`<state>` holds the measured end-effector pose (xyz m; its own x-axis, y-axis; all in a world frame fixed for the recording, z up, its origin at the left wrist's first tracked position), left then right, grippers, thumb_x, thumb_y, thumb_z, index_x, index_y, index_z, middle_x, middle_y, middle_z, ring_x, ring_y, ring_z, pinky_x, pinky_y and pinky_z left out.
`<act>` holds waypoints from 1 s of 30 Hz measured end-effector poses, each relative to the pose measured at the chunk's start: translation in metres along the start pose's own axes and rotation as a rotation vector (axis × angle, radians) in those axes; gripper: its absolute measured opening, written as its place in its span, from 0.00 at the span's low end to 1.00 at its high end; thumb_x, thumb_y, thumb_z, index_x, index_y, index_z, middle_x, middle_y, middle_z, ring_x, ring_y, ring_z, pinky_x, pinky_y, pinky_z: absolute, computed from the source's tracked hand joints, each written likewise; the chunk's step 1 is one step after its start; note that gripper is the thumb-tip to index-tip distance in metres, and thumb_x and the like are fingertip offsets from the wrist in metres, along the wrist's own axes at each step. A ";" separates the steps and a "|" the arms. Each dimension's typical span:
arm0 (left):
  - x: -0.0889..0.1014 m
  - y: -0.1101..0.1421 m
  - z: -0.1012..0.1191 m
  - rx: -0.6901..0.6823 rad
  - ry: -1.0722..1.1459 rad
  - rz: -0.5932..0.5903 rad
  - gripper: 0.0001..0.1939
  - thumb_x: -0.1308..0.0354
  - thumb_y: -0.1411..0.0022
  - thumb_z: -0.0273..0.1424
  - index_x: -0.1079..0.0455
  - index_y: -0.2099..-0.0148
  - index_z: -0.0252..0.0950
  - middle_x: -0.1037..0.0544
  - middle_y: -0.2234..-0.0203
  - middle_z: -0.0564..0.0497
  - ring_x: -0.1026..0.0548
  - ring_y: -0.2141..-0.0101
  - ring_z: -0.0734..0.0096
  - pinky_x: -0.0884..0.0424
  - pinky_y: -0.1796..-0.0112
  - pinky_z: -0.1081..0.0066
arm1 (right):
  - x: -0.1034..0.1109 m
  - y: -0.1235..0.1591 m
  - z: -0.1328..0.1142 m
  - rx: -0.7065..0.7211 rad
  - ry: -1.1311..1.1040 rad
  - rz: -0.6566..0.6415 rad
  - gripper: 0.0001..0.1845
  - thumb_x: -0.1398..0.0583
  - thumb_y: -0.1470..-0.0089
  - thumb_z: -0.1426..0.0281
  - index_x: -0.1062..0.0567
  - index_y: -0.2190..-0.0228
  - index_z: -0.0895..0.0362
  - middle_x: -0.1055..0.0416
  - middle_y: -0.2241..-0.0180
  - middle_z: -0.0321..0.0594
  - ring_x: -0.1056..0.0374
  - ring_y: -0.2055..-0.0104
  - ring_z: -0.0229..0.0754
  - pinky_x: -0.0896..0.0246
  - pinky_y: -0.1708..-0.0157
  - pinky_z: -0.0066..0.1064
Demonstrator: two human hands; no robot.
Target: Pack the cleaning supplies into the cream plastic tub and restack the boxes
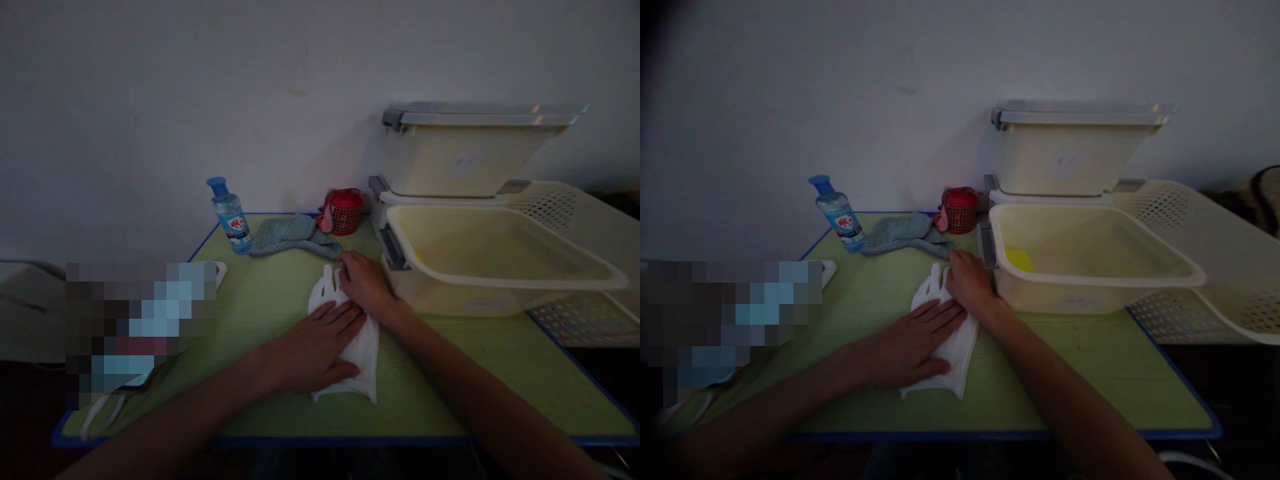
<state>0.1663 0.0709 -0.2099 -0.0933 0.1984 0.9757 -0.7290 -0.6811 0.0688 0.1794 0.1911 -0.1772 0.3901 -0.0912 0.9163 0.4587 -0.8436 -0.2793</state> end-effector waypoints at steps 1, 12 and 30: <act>0.000 0.000 0.000 -0.003 0.000 0.003 0.35 0.62 0.36 0.47 0.60 0.35 0.28 0.54 0.37 0.39 0.57 0.37 0.62 0.61 0.40 0.63 | -0.001 0.000 0.001 -0.002 -0.022 -0.002 0.14 0.48 0.50 0.79 0.30 0.61 0.61 0.30 0.63 0.46 0.36 0.61 0.44 0.42 0.59 0.35; 0.001 0.000 0.000 -0.007 0.009 0.018 0.35 0.61 0.36 0.46 0.61 0.35 0.29 0.55 0.37 0.40 0.59 0.37 0.63 0.61 0.40 0.63 | 0.000 -0.006 0.009 -0.005 -0.372 0.090 0.11 0.49 0.55 0.84 0.33 0.71 0.59 0.34 0.69 0.39 0.37 0.67 0.37 0.43 0.65 0.28; -0.003 -0.001 0.000 0.029 -0.002 -0.040 0.35 0.61 0.36 0.45 0.63 0.35 0.29 0.58 0.36 0.40 0.62 0.37 0.63 0.62 0.40 0.61 | -0.007 -0.007 -0.005 0.082 0.122 -0.018 0.15 0.51 0.48 0.83 0.28 0.65 0.62 0.30 0.66 0.46 0.36 0.65 0.43 0.43 0.65 0.33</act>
Point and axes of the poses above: each hand's wrist, its own y-axis away from the middle knuckle, its own x-axis out of the back of the hand, z = x × y, the point moved 10 cm from there along -y, towards the middle knuckle
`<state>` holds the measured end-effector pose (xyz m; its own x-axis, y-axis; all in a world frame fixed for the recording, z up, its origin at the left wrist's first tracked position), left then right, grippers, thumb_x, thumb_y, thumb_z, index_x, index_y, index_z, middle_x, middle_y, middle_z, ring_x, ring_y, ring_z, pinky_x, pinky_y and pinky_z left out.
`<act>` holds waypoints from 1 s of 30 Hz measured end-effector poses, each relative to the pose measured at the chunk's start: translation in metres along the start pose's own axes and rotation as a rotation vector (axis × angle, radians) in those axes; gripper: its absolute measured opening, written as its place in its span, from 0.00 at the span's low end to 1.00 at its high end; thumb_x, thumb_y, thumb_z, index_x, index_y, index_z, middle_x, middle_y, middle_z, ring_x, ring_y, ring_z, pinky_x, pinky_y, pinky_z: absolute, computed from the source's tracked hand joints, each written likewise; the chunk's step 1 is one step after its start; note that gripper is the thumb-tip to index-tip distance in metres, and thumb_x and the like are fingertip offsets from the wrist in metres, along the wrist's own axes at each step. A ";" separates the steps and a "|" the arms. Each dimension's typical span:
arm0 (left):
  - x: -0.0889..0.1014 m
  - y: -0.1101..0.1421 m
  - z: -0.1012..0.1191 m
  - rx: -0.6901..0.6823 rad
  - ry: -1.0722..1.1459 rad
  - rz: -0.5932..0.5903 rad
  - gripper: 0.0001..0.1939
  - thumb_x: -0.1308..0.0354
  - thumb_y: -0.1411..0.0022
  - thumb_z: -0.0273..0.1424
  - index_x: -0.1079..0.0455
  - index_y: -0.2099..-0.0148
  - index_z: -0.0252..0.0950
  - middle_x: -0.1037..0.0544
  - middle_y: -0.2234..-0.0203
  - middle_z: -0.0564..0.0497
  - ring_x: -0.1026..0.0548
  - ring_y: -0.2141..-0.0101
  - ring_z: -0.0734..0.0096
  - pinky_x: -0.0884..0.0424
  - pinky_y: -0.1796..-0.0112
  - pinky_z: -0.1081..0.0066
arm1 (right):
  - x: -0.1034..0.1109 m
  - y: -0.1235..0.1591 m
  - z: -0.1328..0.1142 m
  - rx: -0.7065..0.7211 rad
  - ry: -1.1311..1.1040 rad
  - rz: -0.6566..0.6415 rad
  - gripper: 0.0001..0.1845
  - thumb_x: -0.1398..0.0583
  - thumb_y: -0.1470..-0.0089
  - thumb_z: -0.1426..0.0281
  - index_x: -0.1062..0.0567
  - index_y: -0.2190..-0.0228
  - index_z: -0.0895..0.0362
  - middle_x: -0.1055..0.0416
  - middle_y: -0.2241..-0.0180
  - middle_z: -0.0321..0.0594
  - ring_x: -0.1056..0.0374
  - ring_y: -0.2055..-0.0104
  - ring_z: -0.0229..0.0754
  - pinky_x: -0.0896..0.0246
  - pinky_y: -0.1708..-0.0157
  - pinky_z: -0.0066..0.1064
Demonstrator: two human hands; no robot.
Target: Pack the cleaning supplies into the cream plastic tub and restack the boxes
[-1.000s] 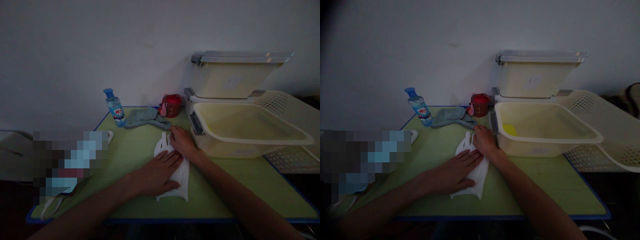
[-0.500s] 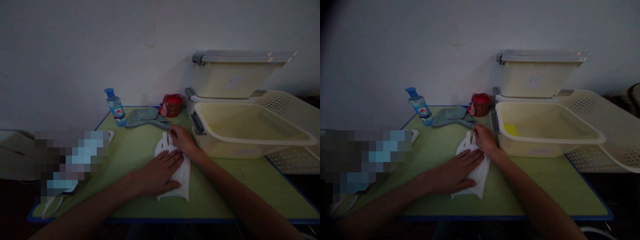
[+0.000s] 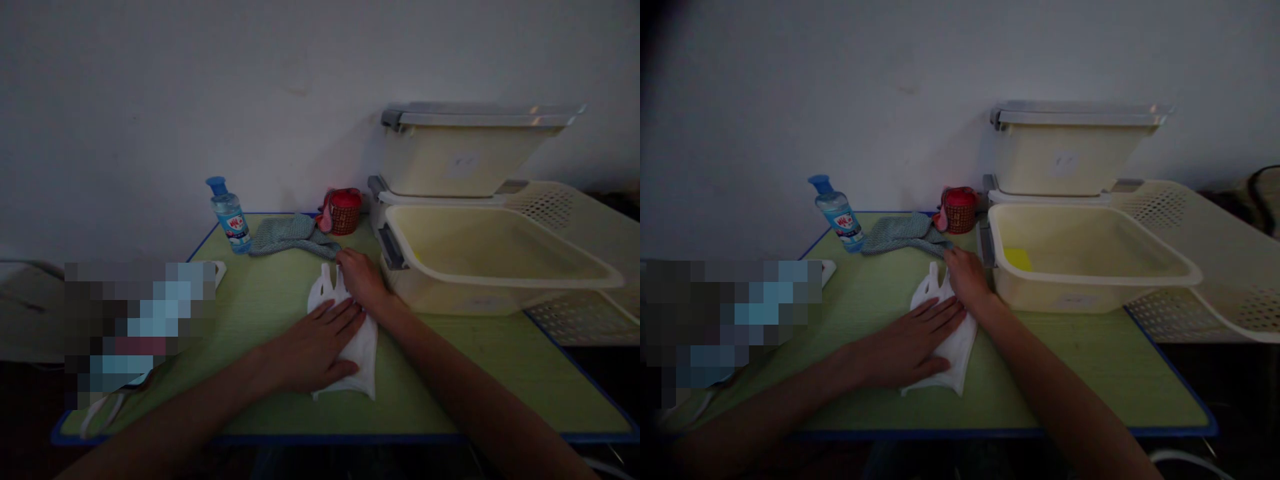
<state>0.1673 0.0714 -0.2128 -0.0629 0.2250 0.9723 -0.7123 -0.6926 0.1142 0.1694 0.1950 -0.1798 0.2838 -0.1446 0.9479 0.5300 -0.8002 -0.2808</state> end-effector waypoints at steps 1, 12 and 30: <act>0.000 0.000 0.000 -0.002 -0.002 0.003 0.35 0.61 0.36 0.45 0.63 0.35 0.28 0.58 0.36 0.40 0.62 0.37 0.63 0.62 0.40 0.62 | -0.001 -0.001 0.000 0.016 -0.006 0.008 0.15 0.52 0.48 0.83 0.27 0.66 0.62 0.31 0.66 0.46 0.36 0.64 0.43 0.43 0.64 0.33; 0.002 0.001 -0.001 -0.030 -0.001 0.047 0.35 0.63 0.36 0.47 0.61 0.35 0.30 0.53 0.37 0.40 0.57 0.37 0.61 0.60 0.40 0.61 | 0.007 0.002 -0.011 0.106 -0.351 0.112 0.15 0.50 0.45 0.79 0.27 0.59 0.61 0.31 0.62 0.45 0.38 0.57 0.40 0.43 0.54 0.33; 0.003 0.000 0.000 -0.021 -0.004 0.048 0.35 0.60 0.36 0.46 0.61 0.35 0.31 0.54 0.37 0.41 0.59 0.37 0.63 0.60 0.40 0.61 | -0.014 -0.006 0.012 -0.144 -0.634 0.048 0.04 0.45 0.53 0.79 0.31 0.75 0.60 0.33 0.75 0.34 0.37 0.72 0.34 0.42 0.68 0.27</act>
Point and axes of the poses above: each hand's wrist, its own y-axis away from the middle knuckle, its own x-axis out of the back of the hand, z = x × y, the point moved 10 cm from there along -y, towards the middle knuckle
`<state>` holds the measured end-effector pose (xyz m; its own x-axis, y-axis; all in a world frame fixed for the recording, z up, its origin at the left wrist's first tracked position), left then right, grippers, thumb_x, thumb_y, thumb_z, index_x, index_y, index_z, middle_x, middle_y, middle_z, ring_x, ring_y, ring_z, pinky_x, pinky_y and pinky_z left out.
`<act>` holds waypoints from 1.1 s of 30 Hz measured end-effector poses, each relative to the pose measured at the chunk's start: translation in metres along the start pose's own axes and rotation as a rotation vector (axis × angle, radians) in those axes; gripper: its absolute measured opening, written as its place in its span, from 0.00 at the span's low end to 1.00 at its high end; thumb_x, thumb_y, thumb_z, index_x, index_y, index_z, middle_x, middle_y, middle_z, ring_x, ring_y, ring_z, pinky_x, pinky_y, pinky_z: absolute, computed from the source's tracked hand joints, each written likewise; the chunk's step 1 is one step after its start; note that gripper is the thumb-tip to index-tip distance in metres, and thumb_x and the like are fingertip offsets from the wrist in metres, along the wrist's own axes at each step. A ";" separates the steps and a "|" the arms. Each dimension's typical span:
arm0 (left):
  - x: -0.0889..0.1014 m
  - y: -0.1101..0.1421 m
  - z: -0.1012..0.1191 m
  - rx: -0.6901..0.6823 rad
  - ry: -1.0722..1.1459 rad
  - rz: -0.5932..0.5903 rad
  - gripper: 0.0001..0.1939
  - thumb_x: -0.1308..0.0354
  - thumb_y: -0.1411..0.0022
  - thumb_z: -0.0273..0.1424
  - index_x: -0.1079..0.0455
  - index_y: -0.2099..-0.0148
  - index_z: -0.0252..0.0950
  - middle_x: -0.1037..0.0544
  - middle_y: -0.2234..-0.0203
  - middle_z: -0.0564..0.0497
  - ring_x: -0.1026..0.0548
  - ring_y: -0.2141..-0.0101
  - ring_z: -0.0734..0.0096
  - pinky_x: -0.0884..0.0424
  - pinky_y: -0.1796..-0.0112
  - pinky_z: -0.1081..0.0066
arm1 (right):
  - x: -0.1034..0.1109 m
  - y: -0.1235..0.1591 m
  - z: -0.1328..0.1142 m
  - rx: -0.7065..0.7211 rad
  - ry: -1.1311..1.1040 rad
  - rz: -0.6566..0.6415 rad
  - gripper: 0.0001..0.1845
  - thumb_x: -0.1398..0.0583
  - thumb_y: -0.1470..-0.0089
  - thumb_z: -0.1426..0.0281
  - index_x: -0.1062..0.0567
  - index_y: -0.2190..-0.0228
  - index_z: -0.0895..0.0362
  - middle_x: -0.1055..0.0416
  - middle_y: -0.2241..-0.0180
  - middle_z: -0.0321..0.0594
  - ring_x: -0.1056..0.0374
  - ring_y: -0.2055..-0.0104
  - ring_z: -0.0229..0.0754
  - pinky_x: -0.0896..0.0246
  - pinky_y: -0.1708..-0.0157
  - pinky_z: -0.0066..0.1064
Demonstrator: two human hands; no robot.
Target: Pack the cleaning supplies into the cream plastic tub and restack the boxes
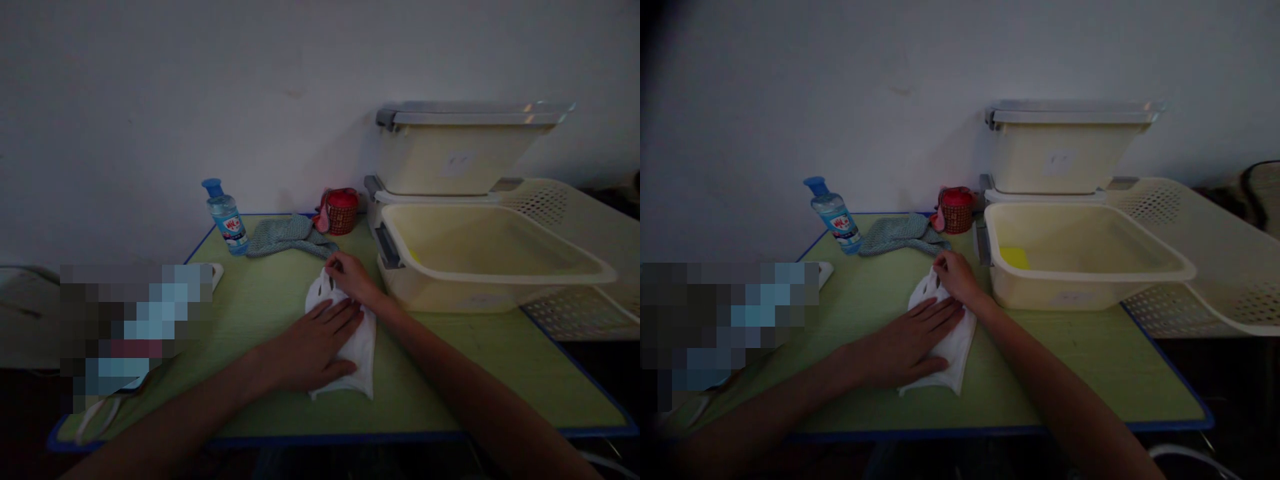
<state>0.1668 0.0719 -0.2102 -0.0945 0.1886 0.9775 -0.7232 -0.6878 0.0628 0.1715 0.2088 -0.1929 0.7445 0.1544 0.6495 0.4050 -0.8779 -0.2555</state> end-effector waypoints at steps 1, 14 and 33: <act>0.000 0.000 0.000 0.005 0.002 -0.007 0.35 0.60 0.36 0.46 0.61 0.35 0.31 0.55 0.37 0.41 0.59 0.37 0.63 0.60 0.40 0.61 | 0.002 0.000 0.000 -0.005 -0.013 0.015 0.04 0.46 0.52 0.78 0.32 0.74 0.59 0.33 0.75 0.34 0.37 0.72 0.34 0.42 0.69 0.26; 0.000 0.000 0.000 -0.007 -0.004 -0.014 0.35 0.62 0.36 0.47 0.59 0.35 0.29 0.51 0.37 0.39 0.55 0.38 0.60 0.61 0.40 0.61 | -0.005 0.002 -0.007 0.037 0.115 -0.049 0.05 0.43 0.52 0.79 0.29 0.76 0.59 0.31 0.76 0.35 0.36 0.73 0.34 0.44 0.69 0.26; 0.001 0.000 0.003 -0.023 -0.031 -0.010 0.34 0.63 0.36 0.47 0.59 0.35 0.29 0.51 0.38 0.39 0.54 0.38 0.60 0.60 0.40 0.61 | -0.009 0.006 -0.033 0.271 0.263 -0.071 0.11 0.48 0.49 0.81 0.27 0.71 0.61 0.31 0.70 0.41 0.37 0.65 0.38 0.43 0.62 0.29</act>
Point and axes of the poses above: each hand's wrist, its own y-axis away from the middle knuckle, its own x-axis out of the back of the hand, z = x × y, the point moved 10 cm from there along -y, towards the middle knuckle
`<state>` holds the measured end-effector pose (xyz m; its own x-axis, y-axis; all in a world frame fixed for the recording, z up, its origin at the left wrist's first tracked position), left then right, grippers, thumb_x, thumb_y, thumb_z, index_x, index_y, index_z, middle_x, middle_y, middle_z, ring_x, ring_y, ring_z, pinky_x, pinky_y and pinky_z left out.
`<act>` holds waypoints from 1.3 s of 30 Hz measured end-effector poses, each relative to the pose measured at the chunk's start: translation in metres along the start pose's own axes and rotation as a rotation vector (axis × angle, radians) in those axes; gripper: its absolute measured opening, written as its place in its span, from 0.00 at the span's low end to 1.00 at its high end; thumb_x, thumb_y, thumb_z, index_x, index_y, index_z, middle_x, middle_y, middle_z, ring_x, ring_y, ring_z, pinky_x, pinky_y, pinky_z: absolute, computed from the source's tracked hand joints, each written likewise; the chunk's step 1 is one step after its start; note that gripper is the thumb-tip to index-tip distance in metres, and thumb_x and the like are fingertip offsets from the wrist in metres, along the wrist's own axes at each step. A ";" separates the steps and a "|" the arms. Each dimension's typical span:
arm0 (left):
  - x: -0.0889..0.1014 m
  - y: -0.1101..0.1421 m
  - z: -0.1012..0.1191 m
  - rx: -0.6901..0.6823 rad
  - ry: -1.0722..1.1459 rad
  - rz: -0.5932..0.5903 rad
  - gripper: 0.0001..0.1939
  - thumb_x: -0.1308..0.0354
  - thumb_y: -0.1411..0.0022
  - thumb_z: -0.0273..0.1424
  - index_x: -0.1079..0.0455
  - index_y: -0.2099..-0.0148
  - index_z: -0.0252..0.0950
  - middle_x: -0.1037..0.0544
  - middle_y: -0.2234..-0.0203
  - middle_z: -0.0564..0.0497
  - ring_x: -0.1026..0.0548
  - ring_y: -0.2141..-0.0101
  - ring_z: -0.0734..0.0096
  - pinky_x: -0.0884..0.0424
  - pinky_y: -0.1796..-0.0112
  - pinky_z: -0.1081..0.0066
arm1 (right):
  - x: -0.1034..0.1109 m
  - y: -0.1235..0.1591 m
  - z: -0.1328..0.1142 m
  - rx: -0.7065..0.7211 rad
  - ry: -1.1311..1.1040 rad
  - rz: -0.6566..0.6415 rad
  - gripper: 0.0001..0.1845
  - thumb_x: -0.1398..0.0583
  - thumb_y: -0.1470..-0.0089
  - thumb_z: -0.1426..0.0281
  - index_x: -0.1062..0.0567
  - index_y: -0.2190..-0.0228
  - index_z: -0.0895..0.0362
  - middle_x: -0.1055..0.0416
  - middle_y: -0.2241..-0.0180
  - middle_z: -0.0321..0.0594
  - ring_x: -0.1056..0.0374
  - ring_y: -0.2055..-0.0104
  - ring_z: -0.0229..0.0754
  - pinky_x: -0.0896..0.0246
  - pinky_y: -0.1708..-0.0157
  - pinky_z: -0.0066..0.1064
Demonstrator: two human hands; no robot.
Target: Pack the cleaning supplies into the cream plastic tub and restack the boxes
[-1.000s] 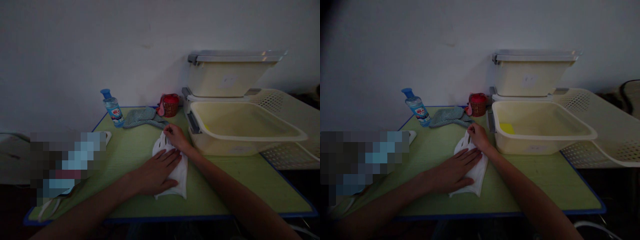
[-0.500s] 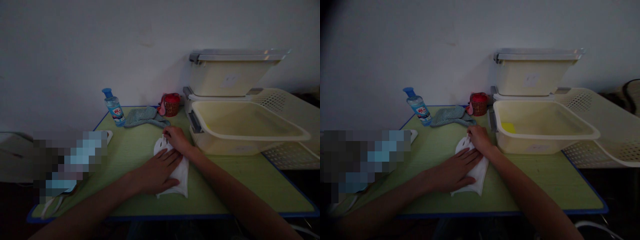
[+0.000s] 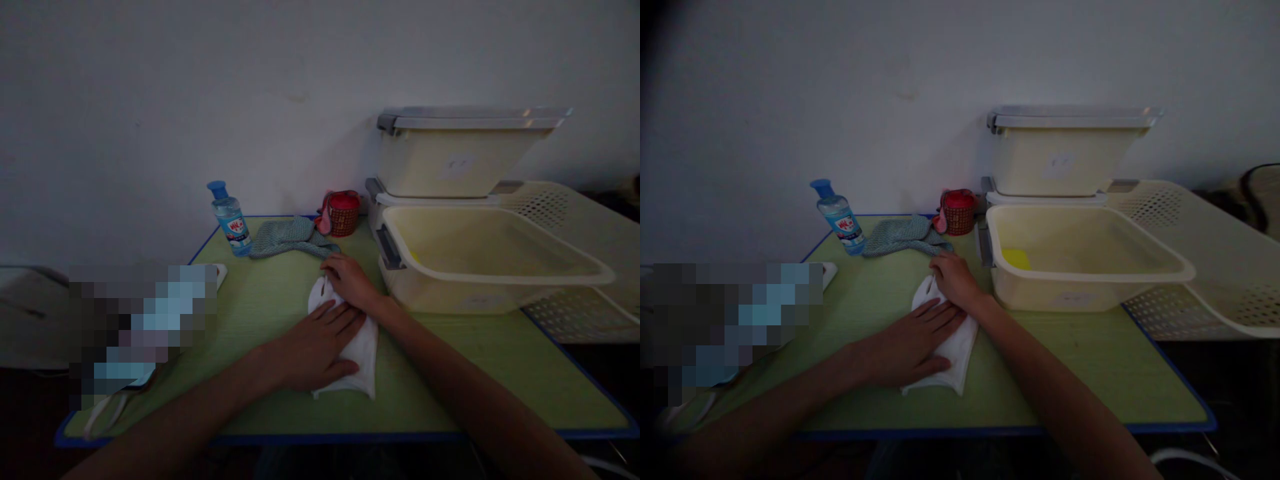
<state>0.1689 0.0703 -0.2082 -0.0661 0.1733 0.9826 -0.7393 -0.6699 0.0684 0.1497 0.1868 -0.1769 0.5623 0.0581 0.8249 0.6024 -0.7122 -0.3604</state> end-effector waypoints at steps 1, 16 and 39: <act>0.000 0.000 0.000 -0.002 0.002 0.005 0.35 0.62 0.36 0.47 0.59 0.35 0.29 0.51 0.38 0.39 0.54 0.38 0.60 0.60 0.40 0.61 | -0.001 0.001 0.000 -0.015 -0.011 -0.016 0.09 0.47 0.47 0.78 0.27 0.72 0.60 0.32 0.70 0.40 0.37 0.65 0.38 0.43 0.62 0.29; 0.002 0.000 0.001 -0.025 0.017 0.058 0.34 0.58 0.37 0.45 0.56 0.36 0.30 0.48 0.39 0.39 0.53 0.38 0.59 0.57 0.41 0.59 | -0.011 0.006 0.009 -0.159 0.058 -0.143 0.02 0.42 0.49 0.73 0.29 0.70 0.59 0.34 0.63 0.42 0.39 0.57 0.43 0.44 0.60 0.35; 0.009 0.000 0.003 -0.034 0.044 0.094 0.30 0.56 0.37 0.44 0.48 0.40 0.29 0.42 0.42 0.39 0.47 0.41 0.56 0.53 0.42 0.57 | -0.007 0.008 -0.007 -0.139 0.043 -0.123 0.08 0.43 0.49 0.77 0.24 0.73 0.58 0.25 0.72 0.39 0.31 0.68 0.39 0.47 0.63 0.31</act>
<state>0.1705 0.0698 -0.1984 -0.1647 0.1431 0.9759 -0.7507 -0.6600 -0.0299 0.1467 0.1754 -0.1829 0.4627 0.1228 0.8780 0.5794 -0.7915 -0.1946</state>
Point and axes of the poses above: each hand's wrist, its own y-axis away from the middle knuckle, its own x-axis out of the back of the hand, z = x × y, the point moved 10 cm from there along -y, towards the middle knuckle
